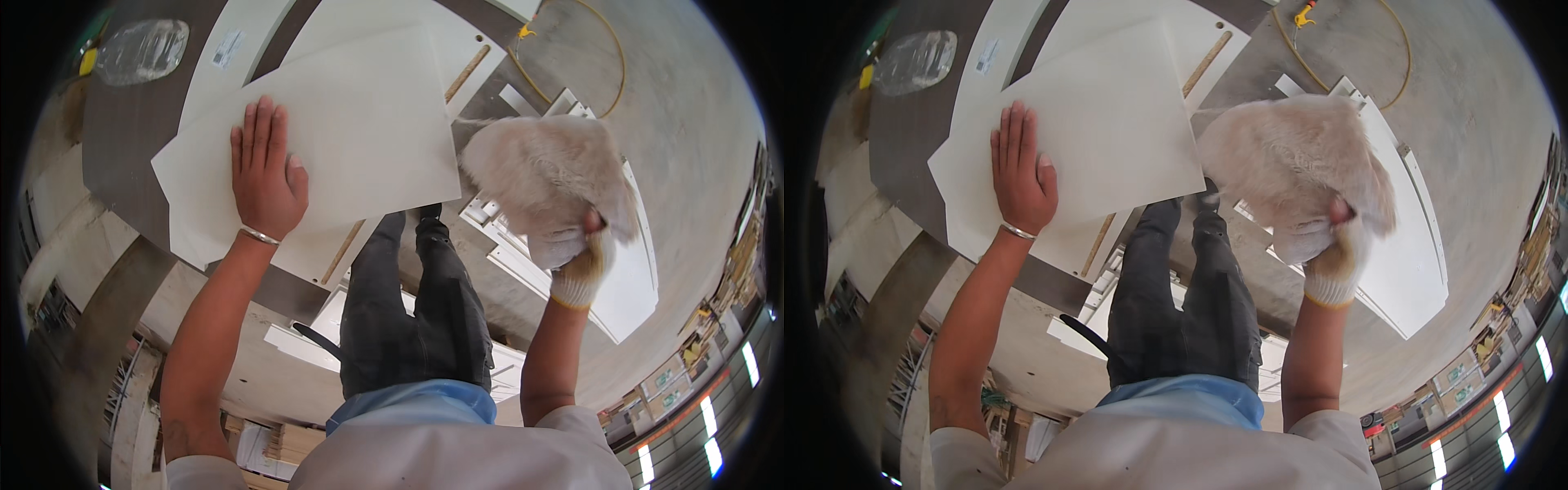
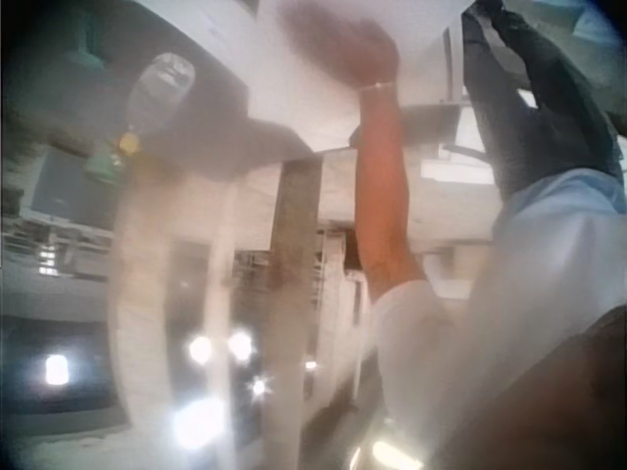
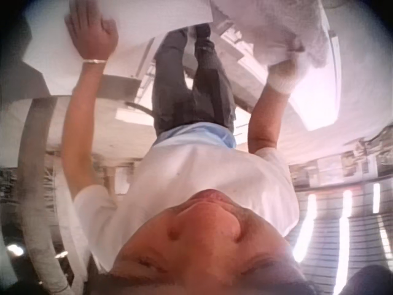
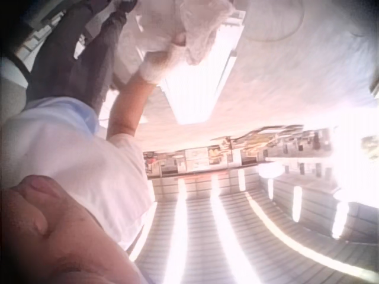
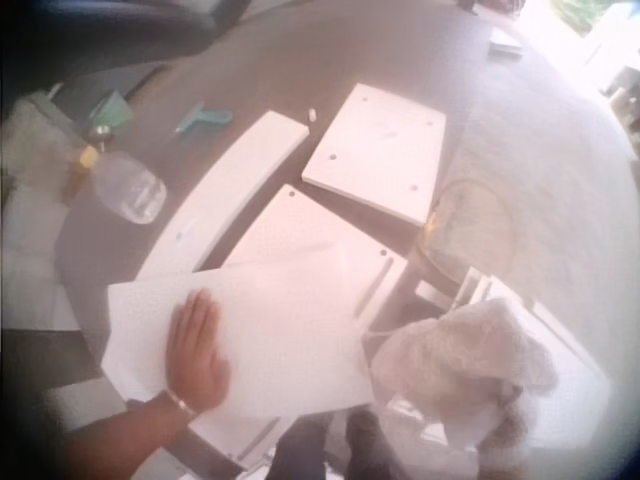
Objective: The person wipes multiple white panels on a workbench using a white cloth. They pick up panels from a stack, wipe each surface, and place them back. A plastic bottle and a scraper are visible on the bench but not used.
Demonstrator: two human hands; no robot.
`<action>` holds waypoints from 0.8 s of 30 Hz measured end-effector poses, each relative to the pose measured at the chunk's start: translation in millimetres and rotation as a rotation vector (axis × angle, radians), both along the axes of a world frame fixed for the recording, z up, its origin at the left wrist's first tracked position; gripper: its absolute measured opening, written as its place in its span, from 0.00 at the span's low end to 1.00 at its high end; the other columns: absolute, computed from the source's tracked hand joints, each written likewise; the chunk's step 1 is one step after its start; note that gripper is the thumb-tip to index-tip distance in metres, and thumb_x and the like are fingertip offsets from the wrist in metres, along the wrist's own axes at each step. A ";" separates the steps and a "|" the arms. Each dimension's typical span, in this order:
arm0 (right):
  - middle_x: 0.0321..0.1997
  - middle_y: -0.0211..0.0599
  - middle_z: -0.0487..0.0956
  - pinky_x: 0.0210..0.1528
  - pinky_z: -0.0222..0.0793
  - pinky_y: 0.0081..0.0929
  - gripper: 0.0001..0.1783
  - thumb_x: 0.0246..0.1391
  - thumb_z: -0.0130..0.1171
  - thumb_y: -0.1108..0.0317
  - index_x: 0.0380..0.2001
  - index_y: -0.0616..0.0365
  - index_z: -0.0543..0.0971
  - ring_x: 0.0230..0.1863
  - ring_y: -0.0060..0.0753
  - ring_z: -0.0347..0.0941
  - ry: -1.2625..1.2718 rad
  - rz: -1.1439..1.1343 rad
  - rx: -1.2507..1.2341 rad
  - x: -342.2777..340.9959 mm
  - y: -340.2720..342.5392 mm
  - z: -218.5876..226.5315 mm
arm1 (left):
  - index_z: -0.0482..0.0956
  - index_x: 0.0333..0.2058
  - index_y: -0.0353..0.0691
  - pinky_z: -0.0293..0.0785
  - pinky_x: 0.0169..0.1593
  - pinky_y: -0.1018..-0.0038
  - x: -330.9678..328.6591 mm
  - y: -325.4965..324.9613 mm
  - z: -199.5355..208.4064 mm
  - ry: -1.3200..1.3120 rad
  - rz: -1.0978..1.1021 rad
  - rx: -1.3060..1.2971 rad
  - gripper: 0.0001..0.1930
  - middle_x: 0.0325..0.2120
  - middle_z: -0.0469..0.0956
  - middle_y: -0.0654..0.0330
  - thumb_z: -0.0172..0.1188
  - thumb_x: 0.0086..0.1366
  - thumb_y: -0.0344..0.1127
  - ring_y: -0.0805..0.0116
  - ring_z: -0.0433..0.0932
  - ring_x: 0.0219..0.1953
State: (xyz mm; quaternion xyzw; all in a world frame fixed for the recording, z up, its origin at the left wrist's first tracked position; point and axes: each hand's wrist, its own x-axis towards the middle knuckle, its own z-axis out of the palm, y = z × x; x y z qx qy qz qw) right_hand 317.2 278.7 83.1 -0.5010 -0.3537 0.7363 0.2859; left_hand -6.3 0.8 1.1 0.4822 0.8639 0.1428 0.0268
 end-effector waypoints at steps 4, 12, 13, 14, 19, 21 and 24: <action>0.76 0.53 0.70 0.82 0.52 0.60 0.31 0.60 0.61 0.71 0.67 0.61 0.75 0.82 0.60 0.56 -0.501 0.970 0.928 -23.7 -56.7 -5.3 | 0.62 0.76 0.36 0.47 0.81 0.49 1.0 -2.9 -5.0 0.020 0.059 0.024 0.35 0.79 0.59 0.51 0.51 0.71 0.36 0.48 0.55 0.81; 0.65 0.39 0.79 0.79 0.55 0.53 0.30 0.46 0.69 0.64 0.57 0.53 0.82 0.74 0.49 0.65 -0.085 1.172 1.356 -125.9 -187.4 -63.0 | 0.63 0.77 0.39 0.47 0.81 0.51 -11.1 -5.0 -11.0 0.033 0.022 0.097 0.33 0.78 0.61 0.53 0.50 0.75 0.39 0.53 0.55 0.81; 0.65 0.41 0.79 0.79 0.55 0.54 0.32 0.46 0.69 0.63 0.58 0.53 0.82 0.75 0.50 0.65 -0.186 1.158 1.267 -120.8 -177.9 -58.4 | 0.63 0.77 0.39 0.47 0.81 0.51 -10.4 -6.5 -11.1 0.029 0.033 0.099 0.33 0.78 0.61 0.53 0.49 0.76 0.40 0.53 0.55 0.81; 0.65 0.42 0.80 0.79 0.55 0.55 0.33 0.45 0.69 0.63 0.59 0.53 0.81 0.76 0.50 0.65 -0.271 1.251 1.218 -107.6 -157.0 -53.5 | 0.63 0.76 0.39 0.47 0.81 0.51 -9.7 -6.6 -11.8 0.031 0.039 0.113 0.32 0.78 0.61 0.53 0.49 0.76 0.40 0.53 0.55 0.81; 0.72 0.53 0.75 0.80 0.48 0.65 0.39 0.52 0.70 0.55 0.66 0.58 0.77 0.78 0.62 0.63 -0.510 0.957 1.398 -69.9 -119.1 -53.4 | 0.64 0.75 0.37 0.46 0.82 0.52 -3.9 -4.1 -13.2 0.052 0.065 0.093 0.31 0.78 0.62 0.52 0.48 0.78 0.42 0.53 0.55 0.81; 0.74 0.52 0.74 0.80 0.49 0.64 0.39 0.52 0.70 0.56 0.68 0.57 0.76 0.79 0.62 0.62 -0.567 1.057 1.364 -74.4 -132.7 -59.5 | 0.64 0.75 0.37 0.46 0.82 0.52 -3.6 -3.0 -12.1 0.068 0.072 0.099 0.31 0.78 0.62 0.51 0.49 0.78 0.42 0.53 0.55 0.81; 0.75 0.53 0.73 0.80 0.51 0.62 0.40 0.53 0.68 0.58 0.69 0.57 0.75 0.80 0.62 0.62 -0.438 1.173 1.336 -84.3 -145.5 -61.9 | 0.64 0.75 0.36 0.46 0.82 0.53 -3.9 -3.0 -10.7 0.054 0.065 0.101 0.31 0.78 0.61 0.52 0.49 0.78 0.42 0.53 0.55 0.81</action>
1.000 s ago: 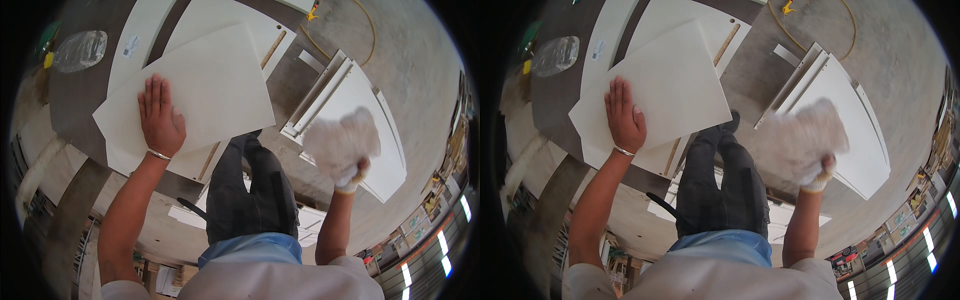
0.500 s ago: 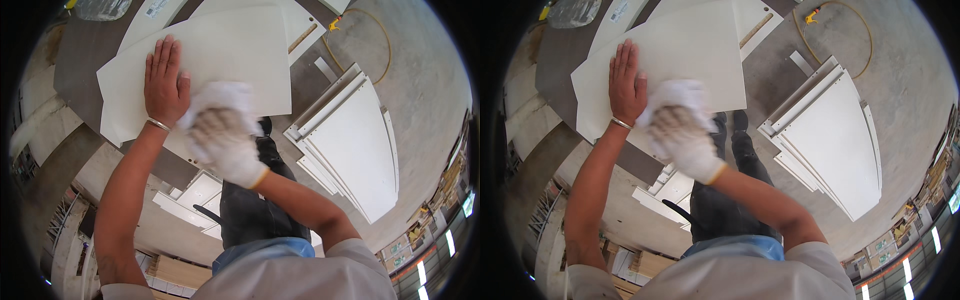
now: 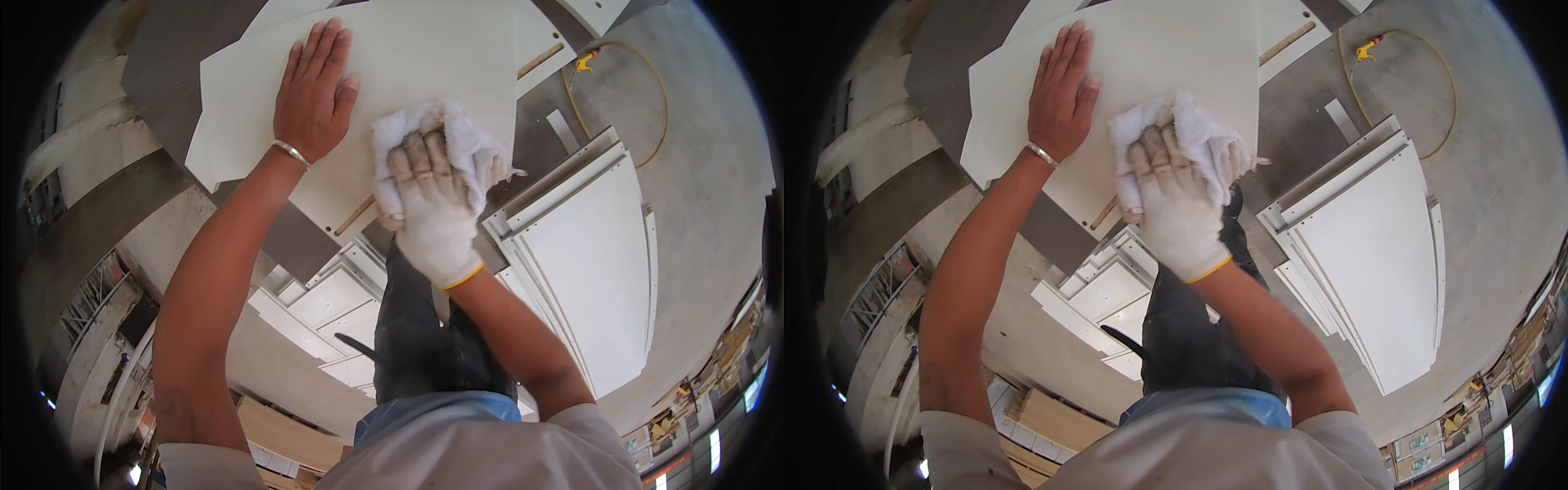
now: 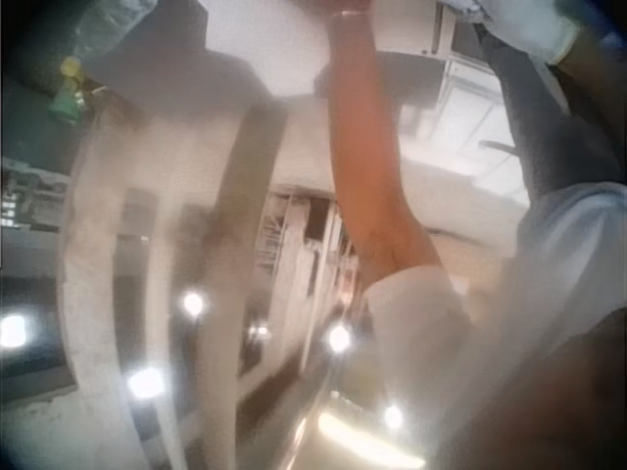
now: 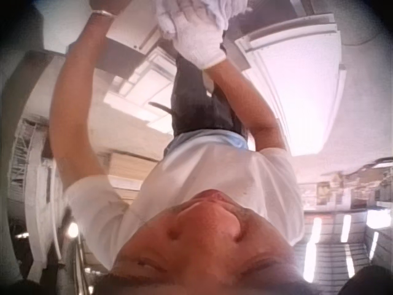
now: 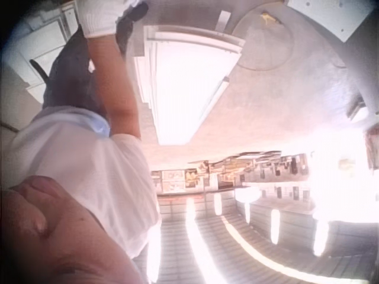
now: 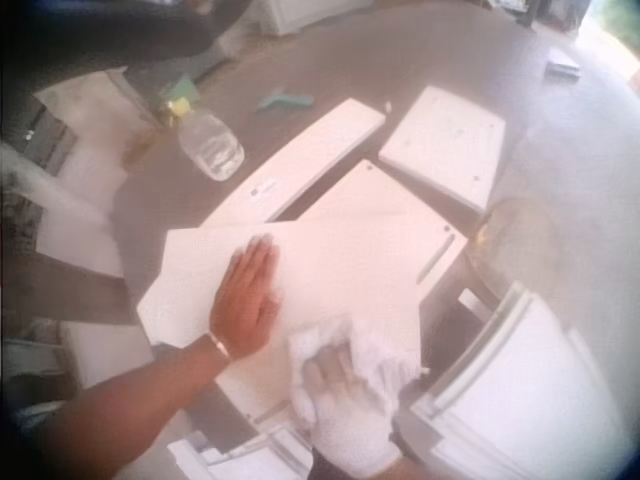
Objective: The person wipes multiple white panels on a workbench using a white cloth. They pick up panels from a stack, wipe each surface, and place them back. A plastic bottle and a scraper are visible on the bench but not used.
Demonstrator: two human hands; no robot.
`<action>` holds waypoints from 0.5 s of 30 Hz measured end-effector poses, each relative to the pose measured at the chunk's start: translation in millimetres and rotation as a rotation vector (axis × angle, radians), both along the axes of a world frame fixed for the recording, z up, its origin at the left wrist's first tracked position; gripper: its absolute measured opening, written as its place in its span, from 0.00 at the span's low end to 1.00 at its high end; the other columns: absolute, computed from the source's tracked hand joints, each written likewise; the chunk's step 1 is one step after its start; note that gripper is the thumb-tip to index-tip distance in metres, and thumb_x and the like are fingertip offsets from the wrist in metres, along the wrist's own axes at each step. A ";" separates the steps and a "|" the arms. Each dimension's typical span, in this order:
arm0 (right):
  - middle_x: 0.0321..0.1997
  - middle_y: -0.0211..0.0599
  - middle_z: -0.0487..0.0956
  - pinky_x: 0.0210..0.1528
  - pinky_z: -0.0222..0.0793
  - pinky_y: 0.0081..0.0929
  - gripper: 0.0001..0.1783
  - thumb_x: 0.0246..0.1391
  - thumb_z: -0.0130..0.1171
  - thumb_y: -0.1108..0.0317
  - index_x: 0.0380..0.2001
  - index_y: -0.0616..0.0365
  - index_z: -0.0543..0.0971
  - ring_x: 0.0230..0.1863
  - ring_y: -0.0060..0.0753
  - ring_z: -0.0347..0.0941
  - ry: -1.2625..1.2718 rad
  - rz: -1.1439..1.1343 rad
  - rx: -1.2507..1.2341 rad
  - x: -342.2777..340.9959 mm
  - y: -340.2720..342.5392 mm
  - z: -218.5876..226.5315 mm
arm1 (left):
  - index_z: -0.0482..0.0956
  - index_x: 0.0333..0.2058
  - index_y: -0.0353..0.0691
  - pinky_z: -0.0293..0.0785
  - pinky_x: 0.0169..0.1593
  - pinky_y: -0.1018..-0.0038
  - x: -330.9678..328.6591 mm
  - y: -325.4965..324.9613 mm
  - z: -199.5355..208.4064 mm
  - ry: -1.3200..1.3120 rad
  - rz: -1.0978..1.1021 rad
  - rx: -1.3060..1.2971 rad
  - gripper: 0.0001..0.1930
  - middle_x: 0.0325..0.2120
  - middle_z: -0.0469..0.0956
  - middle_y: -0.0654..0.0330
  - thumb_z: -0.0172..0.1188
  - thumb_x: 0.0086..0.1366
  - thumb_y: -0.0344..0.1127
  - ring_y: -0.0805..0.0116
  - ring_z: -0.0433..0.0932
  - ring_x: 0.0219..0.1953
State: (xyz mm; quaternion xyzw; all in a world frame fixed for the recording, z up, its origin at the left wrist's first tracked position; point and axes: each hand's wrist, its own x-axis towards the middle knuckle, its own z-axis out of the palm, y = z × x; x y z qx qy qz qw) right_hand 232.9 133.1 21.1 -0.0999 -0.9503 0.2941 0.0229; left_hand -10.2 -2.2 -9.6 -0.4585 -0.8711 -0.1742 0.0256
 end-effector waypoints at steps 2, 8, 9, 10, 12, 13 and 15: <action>0.74 0.57 0.73 0.79 0.54 0.59 0.37 0.54 0.67 0.63 0.68 0.61 0.76 0.79 0.64 0.63 0.028 0.009 -0.104 3.3 10.5 3.0 | 0.65 0.75 0.37 0.46 0.82 0.53 -0.7 -0.9 0.0 -0.012 -0.007 0.013 0.31 0.78 0.61 0.53 0.49 0.78 0.42 0.53 0.55 0.81; 0.74 0.63 0.72 0.82 0.45 0.68 0.38 0.53 0.67 0.64 0.68 0.67 0.75 0.80 0.69 0.59 -0.031 -0.040 0.223 27.9 39.2 0.4 | 0.66 0.74 0.38 0.46 0.82 0.53 0.1 -2.3 -3.0 -0.040 0.013 0.037 0.31 0.78 0.61 0.54 0.50 0.78 0.43 0.54 0.55 0.81; 0.76 0.63 0.70 0.82 0.46 0.66 0.40 0.54 0.67 0.63 0.69 0.67 0.74 0.81 0.68 0.58 -0.067 -0.028 0.191 23.2 30.9 -1.9 | 0.66 0.74 0.38 0.45 0.82 0.53 -0.1 -1.9 -2.9 -0.043 0.015 0.042 0.31 0.78 0.61 0.53 0.50 0.78 0.43 0.54 0.55 0.81; 0.71 0.62 0.74 0.84 0.39 0.66 0.38 0.51 0.66 0.61 0.66 0.64 0.76 0.80 0.66 0.61 -0.055 -0.078 0.111 12.8 13.8 -5.5 | 0.66 0.74 0.38 0.45 0.82 0.53 -0.5 -1.5 -2.6 -0.041 0.023 0.038 0.31 0.78 0.61 0.53 0.50 0.78 0.43 0.53 0.55 0.81; 0.77 0.51 0.70 0.84 0.39 0.63 0.37 0.56 0.62 0.59 0.69 0.58 0.75 0.82 0.50 0.59 0.026 -0.079 -0.127 -14.8 -25.6 -10.5 | 0.66 0.74 0.38 0.45 0.82 0.53 -1.8 -1.1 -2.2 -0.043 0.017 0.024 0.31 0.78 0.61 0.53 0.49 0.78 0.44 0.53 0.55 0.81; 0.80 0.44 0.68 0.85 0.40 0.57 0.34 0.61 0.58 0.60 0.71 0.54 0.74 0.84 0.41 0.57 -0.130 0.059 -0.239 -28.1 -38.2 -10.3 | 0.66 0.75 0.38 0.45 0.82 0.52 -3.2 -1.1 -2.4 -0.060 0.005 0.047 0.31 0.78 0.61 0.53 0.49 0.78 0.44 0.53 0.55 0.81; 0.78 0.44 0.70 0.86 0.39 0.47 0.30 0.65 0.53 0.61 0.70 0.53 0.75 0.84 0.38 0.55 -0.039 0.172 -0.040 -44.2 -52.7 -6.9 | 0.66 0.75 0.39 0.45 0.82 0.52 -6.4 -3.1 -1.5 -0.098 -0.006 0.071 0.31 0.78 0.61 0.53 0.47 0.79 0.44 0.52 0.55 0.81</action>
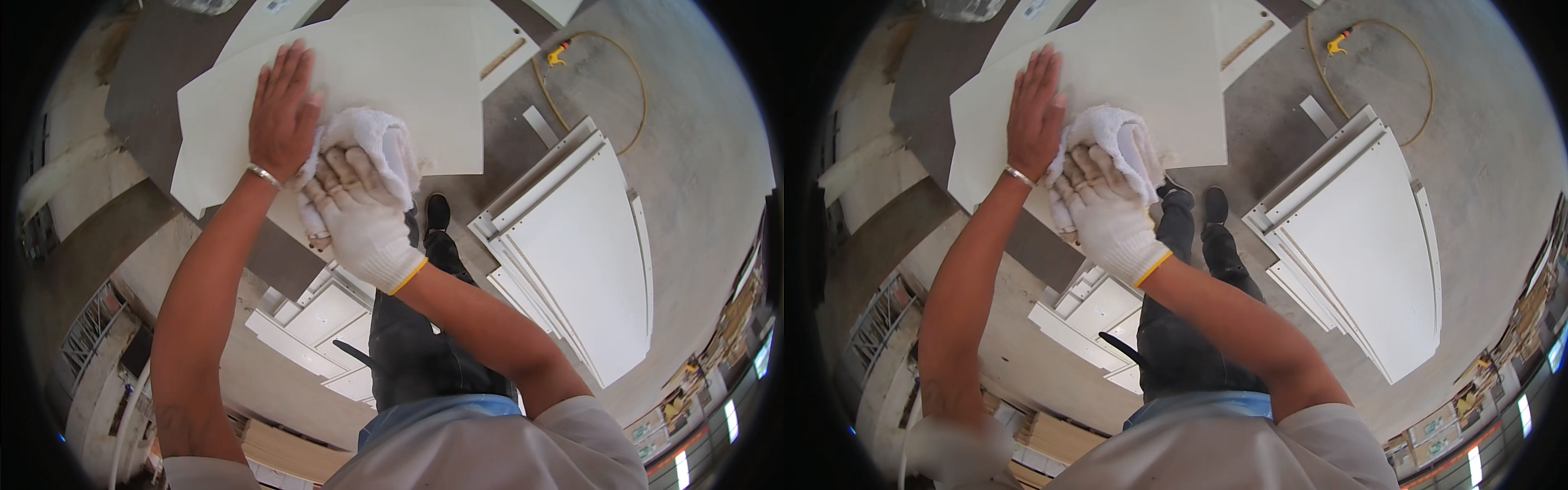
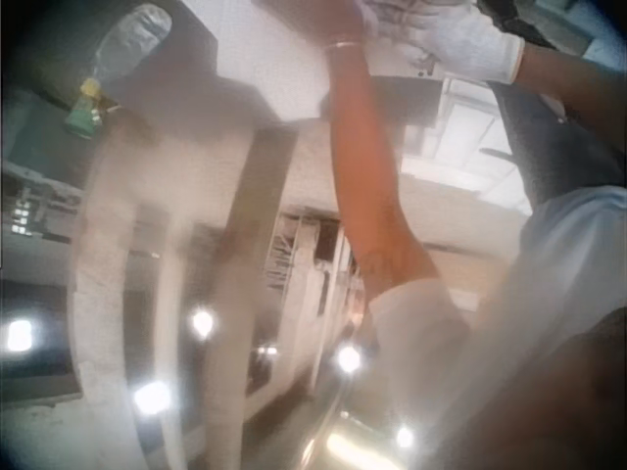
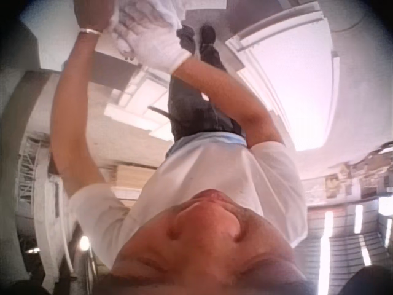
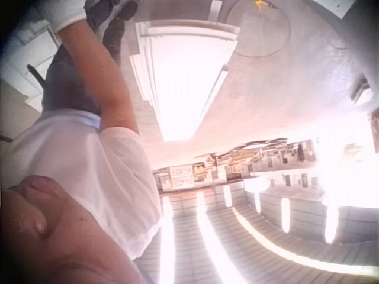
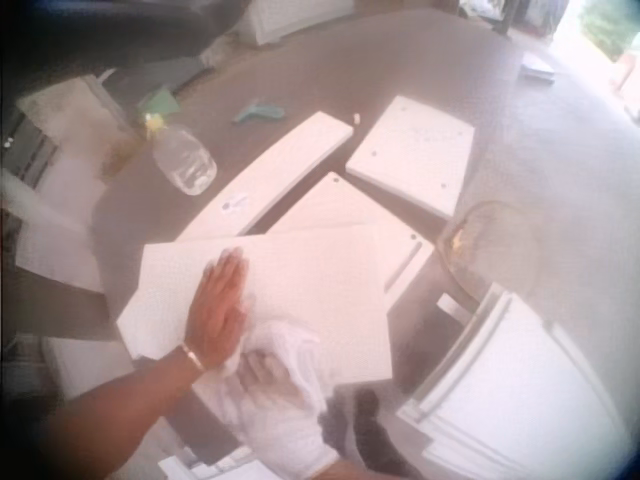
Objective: The person wipes multiple white panels on a workbench using a white cloth. They pick up panels from a stack, wipe each surface, and place them back. A plastic bottle and a scraper are visible on the bench but not used.
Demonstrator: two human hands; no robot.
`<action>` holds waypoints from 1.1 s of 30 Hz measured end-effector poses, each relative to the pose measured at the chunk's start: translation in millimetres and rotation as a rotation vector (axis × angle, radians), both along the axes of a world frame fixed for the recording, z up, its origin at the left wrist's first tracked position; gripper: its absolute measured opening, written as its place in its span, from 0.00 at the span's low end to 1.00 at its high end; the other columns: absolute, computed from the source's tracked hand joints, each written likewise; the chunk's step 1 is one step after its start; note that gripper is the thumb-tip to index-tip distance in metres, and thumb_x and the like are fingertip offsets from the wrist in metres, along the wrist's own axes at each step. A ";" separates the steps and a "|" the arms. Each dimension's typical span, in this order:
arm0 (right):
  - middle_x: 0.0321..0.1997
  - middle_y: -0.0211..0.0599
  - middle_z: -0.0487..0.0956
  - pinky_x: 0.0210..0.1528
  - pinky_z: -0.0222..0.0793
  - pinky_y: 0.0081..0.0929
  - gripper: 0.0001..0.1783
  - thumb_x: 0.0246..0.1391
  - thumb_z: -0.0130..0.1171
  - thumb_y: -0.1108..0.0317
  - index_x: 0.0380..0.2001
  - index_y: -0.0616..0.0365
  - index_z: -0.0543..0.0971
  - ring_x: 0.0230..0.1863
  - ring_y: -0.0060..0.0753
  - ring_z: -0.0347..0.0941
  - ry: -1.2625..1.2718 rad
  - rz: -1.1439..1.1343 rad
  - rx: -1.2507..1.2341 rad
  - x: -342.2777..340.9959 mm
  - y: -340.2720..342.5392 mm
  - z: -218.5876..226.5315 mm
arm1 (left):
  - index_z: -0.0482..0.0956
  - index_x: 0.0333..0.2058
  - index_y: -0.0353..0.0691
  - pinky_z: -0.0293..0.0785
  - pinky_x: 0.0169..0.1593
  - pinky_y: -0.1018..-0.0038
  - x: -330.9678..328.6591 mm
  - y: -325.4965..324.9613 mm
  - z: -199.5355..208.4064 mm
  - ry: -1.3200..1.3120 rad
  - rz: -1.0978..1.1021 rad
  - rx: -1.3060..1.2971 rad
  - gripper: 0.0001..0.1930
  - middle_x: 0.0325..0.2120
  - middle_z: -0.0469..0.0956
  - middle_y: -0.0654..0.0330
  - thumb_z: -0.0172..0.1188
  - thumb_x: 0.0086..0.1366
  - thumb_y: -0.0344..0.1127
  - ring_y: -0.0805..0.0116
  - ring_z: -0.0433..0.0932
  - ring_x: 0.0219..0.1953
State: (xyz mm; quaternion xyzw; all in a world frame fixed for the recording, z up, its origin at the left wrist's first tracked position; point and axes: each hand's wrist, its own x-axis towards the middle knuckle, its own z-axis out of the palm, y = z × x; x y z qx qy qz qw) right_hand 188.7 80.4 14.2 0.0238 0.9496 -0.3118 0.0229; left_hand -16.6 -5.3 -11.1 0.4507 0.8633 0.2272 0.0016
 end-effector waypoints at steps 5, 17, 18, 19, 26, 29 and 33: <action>0.77 0.47 0.71 0.86 0.44 0.48 0.32 0.58 0.61 0.62 0.67 0.56 0.77 0.83 0.46 0.58 0.048 -0.080 -0.130 38.4 57.9 5.8 | 0.65 0.75 0.39 0.45 0.82 0.52 -1.0 -2.8 1.3 0.016 -0.034 -0.018 0.30 0.78 0.62 0.53 0.46 0.79 0.43 0.52 0.56 0.81; 0.72 0.44 0.73 0.73 0.70 0.46 0.33 0.76 0.56 0.51 0.74 0.58 0.65 0.70 0.45 0.72 0.257 -1.369 -1.374 178.3 201.8 41.1 | 0.68 0.73 0.35 0.50 0.81 0.48 11.5 3.8 6.9 0.024 0.013 0.051 0.32 0.76 0.65 0.48 0.55 0.71 0.32 0.46 0.59 0.79; 0.72 0.45 0.73 0.72 0.71 0.47 0.34 0.76 0.56 0.51 0.75 0.58 0.64 0.70 0.46 0.73 0.313 -1.298 -1.359 167.1 199.1 48.7 | 0.67 0.73 0.34 0.50 0.81 0.48 16.6 5.9 10.8 -0.009 0.037 0.070 0.32 0.76 0.65 0.47 0.55 0.70 0.31 0.45 0.59 0.79; 0.72 0.46 0.73 0.71 0.72 0.48 0.35 0.77 0.56 0.51 0.75 0.59 0.64 0.70 0.46 0.73 0.362 -1.147 -1.399 151.6 198.7 58.9 | 0.68 0.73 0.34 0.50 0.81 0.46 30.2 8.4 15.0 -0.012 0.028 0.082 0.32 0.75 0.65 0.46 0.54 0.69 0.30 0.44 0.59 0.79; 0.75 0.48 0.73 0.79 0.61 0.47 0.33 0.67 0.56 0.69 0.74 0.59 0.70 0.78 0.50 0.65 0.053 -0.289 0.023 -38.2 191.5 67.8 | 0.72 0.69 0.34 0.46 0.81 0.42 130.4 27.4 24.7 -0.205 0.025 -0.055 0.34 0.74 0.66 0.47 0.59 0.63 0.36 0.44 0.57 0.80; 0.80 0.49 0.67 0.85 0.44 0.49 0.30 0.66 0.55 0.64 0.71 0.55 0.76 0.83 0.59 0.55 -0.043 0.019 0.448 -107.3 165.2 28.7 | 0.72 0.71 0.39 0.41 0.81 0.38 130.8 28.6 16.6 -0.203 -0.007 -0.067 0.35 0.76 0.63 0.49 0.59 0.67 0.46 0.45 0.52 0.81; 0.80 0.50 0.68 0.86 0.38 0.57 0.33 0.66 0.52 0.59 0.71 0.58 0.75 0.83 0.57 0.55 0.073 0.048 0.455 -157.4 127.2 7.3 | 0.74 0.71 0.44 0.38 0.82 0.37 130.6 27.6 12.2 -0.131 -0.037 -0.073 0.35 0.75 0.66 0.54 0.58 0.70 0.55 0.47 0.53 0.81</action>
